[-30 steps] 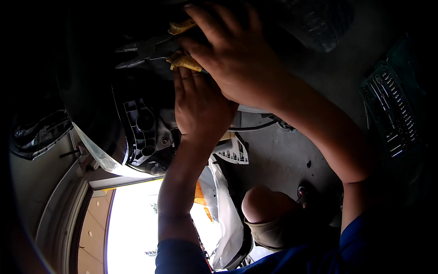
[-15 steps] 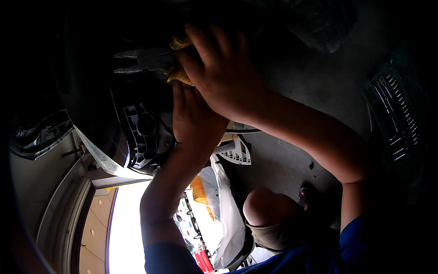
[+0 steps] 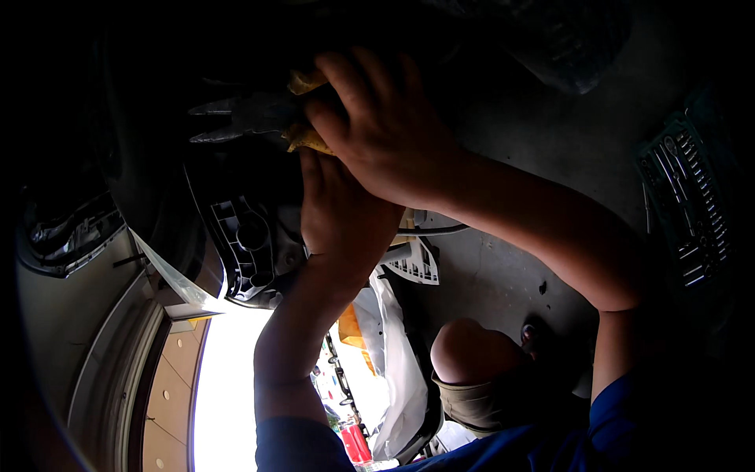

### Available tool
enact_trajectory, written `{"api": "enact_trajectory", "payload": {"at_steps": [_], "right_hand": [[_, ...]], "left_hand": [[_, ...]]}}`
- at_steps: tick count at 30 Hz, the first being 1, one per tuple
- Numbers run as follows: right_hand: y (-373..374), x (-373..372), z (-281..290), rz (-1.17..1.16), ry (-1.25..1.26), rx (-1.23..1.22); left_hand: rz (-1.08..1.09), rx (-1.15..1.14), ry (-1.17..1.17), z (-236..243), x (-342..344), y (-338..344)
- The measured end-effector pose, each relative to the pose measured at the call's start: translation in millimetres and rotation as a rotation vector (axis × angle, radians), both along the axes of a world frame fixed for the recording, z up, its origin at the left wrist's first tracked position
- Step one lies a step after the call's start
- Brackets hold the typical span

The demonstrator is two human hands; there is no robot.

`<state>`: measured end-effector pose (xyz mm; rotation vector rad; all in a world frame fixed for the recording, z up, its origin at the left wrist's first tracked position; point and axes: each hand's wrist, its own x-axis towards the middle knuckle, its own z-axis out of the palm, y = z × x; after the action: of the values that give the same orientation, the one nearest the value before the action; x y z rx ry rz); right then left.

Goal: The person removes fasteners and cuts a plastic component in a car's wheel well area using a socket wrench, pliers, and scissors.

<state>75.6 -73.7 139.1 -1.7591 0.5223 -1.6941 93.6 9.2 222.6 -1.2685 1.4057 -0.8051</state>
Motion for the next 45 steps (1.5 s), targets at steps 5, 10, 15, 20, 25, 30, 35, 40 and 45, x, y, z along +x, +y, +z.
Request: {"api": "enact_trajectory", "payload": {"at_steps": [5,10,15,20,25,30,35,40,45], "right_hand": [[-8,1,-10,0.004,-0.124,-0.02],[-6,-3,-5,-0.042,-0.087,-0.04],[-5,-2,-2,-0.138,-0.11,-0.062],[-2,-8,-3,-0.083,-0.064,-0.073],[-3,-25,-1,-0.032,-0.055,-0.079],[-1,-39,-2,0.035,-0.002,-0.062],[29,-45,-6,0.133,-0.053,-0.048],[13,-49,-41,0.246,-0.159,0.257],[34,-43,-131,0.092,0.098,0.474]], "left_hand": [[0.146,0.01,-0.028,-3,0,3],[-0.004,-0.021,-0.002,-1,1,4],[-0.164,-0.051,0.031,-2,3,2],[-0.191,-0.067,0.084,-3,10,7],[-0.159,-0.078,0.129,-2,5,8],[-0.173,-0.129,0.189,-6,7,10],[-0.178,-0.242,0.388,1,9,18],[-0.091,-0.15,0.037,-5,-2,1],[-0.128,-0.257,0.177,-16,0,11]]}}
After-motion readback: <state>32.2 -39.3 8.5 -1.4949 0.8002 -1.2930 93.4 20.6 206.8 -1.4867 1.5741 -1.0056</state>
